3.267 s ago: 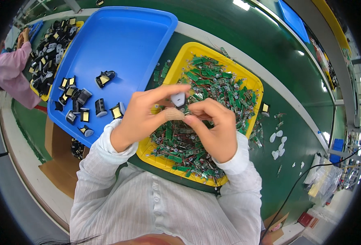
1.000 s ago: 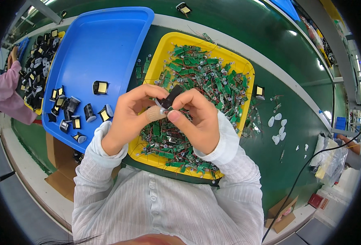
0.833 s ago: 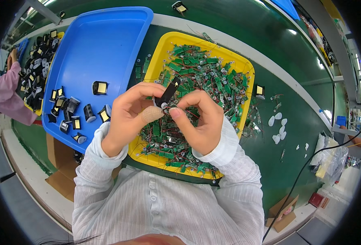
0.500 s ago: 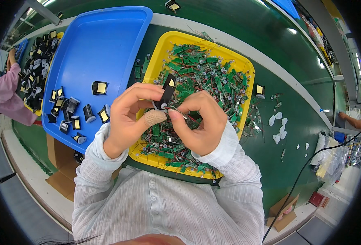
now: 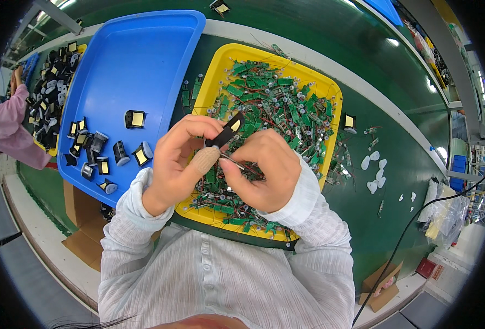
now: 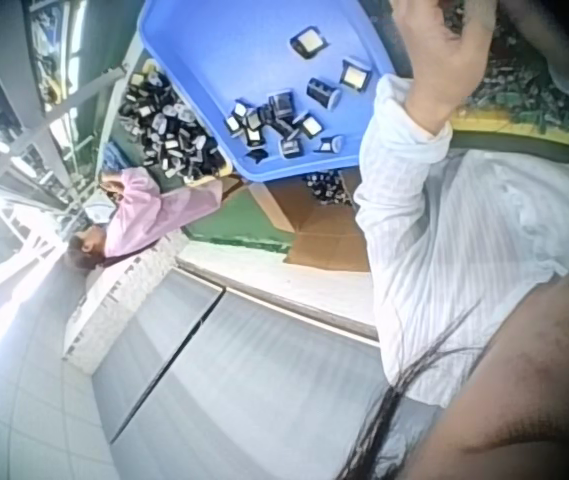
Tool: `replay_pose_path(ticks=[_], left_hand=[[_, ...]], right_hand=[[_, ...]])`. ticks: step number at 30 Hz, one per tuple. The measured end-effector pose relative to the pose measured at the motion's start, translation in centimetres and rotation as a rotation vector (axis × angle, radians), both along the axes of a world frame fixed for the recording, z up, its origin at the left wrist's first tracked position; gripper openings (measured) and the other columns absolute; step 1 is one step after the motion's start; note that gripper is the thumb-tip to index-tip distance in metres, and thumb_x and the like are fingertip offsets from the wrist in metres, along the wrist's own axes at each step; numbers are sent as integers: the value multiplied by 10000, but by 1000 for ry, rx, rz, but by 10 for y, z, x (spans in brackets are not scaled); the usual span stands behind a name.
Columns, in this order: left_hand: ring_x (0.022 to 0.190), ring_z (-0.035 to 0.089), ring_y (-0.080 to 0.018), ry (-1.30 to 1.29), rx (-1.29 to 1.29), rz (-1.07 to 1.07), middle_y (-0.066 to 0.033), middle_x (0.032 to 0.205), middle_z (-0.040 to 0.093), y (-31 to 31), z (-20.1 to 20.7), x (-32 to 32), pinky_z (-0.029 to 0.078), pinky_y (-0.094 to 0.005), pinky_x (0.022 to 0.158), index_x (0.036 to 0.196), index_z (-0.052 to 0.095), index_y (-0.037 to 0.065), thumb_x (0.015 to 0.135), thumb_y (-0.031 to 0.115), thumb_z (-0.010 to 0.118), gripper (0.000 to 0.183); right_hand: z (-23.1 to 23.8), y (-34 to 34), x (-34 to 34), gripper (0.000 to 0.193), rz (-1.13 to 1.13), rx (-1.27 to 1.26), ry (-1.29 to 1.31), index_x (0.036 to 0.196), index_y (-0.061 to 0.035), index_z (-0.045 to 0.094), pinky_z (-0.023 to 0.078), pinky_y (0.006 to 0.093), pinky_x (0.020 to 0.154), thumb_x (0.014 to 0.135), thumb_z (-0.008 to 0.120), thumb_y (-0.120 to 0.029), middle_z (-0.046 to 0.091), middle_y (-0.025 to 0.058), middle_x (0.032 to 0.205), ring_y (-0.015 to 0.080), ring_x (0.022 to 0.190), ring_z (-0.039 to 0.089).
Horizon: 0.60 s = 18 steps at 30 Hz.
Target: The person repeatedly picks small black plastic housings from a blue tray and green circuit boards from a yellow tray, then inserts the boards into the housings by hand. The assembled units are placed back into the blue tray. The process is continuous and repetitive throughout the clip.
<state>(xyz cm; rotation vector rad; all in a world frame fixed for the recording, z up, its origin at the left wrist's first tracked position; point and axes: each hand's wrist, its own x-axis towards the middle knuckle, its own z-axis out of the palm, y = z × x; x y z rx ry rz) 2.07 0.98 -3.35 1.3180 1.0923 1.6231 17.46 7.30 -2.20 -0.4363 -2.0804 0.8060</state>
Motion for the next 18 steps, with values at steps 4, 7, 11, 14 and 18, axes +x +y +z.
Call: replay_pose_path(ticks=[4,7,11,14,18], left_hand=[[949,552,-182,-99,-9,-94,-126,1012,540,0,1,-3,497,-278,762,943,536,-15,801,29,581,156],[977,539,-180,-174,-32,-169,-120,1036,531,2,0,-3,488,-289,792,960,530,-9,812,32,573,160],[989,534,-183,-208,-75,-195,-115,1043,525,1,3,-2,486,-295,798,970,523,-5,819,36,567,163],[1015,518,-182,-195,-63,-198,-113,1037,517,1,1,-4,469,-297,812,971,518,-6,831,39,552,150],[1019,491,-172,-190,-33,-186,-107,1019,493,1,-1,-5,424,-294,841,971,497,-14,851,37,520,133]], right_hand=[[3,-1,0,162,24,-74,-53,806,-17,515,402,291,617,696,631,15,554,97,738,186,658,503],[3,-1,0,147,22,-140,-39,808,-13,511,399,293,623,710,618,10,553,97,735,185,654,499],[2,-2,1,147,17,-167,-13,812,-14,509,398,293,631,713,616,8,549,91,734,184,650,498],[4,-1,-1,163,4,-143,-9,788,-23,545,421,300,588,679,664,4,568,88,712,214,627,531],[7,-1,-4,173,-2,-62,-34,791,-26,576,426,297,541,667,697,-14,574,80,692,219,598,541]])
